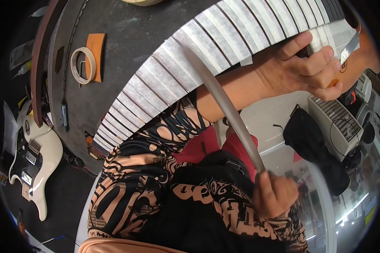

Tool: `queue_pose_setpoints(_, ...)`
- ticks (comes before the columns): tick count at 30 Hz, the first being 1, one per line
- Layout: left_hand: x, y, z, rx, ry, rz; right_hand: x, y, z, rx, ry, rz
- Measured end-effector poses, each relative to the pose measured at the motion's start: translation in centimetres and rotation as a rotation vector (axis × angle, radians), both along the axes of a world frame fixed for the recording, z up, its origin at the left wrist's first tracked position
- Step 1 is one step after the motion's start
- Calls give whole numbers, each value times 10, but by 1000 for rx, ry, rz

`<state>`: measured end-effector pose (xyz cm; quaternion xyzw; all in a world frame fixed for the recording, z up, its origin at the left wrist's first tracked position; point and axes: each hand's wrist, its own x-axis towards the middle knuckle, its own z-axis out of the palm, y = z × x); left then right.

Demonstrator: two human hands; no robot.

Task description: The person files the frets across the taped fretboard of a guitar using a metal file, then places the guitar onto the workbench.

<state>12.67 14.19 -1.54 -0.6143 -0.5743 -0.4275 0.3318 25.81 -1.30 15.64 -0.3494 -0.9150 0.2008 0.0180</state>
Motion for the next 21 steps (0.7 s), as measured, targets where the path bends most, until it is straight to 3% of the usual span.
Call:
queue_pose_setpoints(3, 1, 2, -1, 17, 23, 9, -82, 55, 2, -60, -12, -6)
queue_pose_setpoints(6, 2, 5, -1, 38, 22, 17, -100, 71, -8, 24, 96, 34)
queue_pose_setpoints(7, 2, 7, -1, 45, 13, 19, -89, 61, -4, -60, 50, -12)
queue_pose_setpoints(11, 0, 8, -1, 34, 17, 1, 1, 6, -13, 91, 64, -9)
queue_pose_setpoints(14, 1, 5, -2, 25, 23, -7, 4, -1, -1, 30, -6, 4)
queue_pose_setpoints(21, 2, 4, -7, 6, 42, -27, -122, 80, -7, -49, 78, -42)
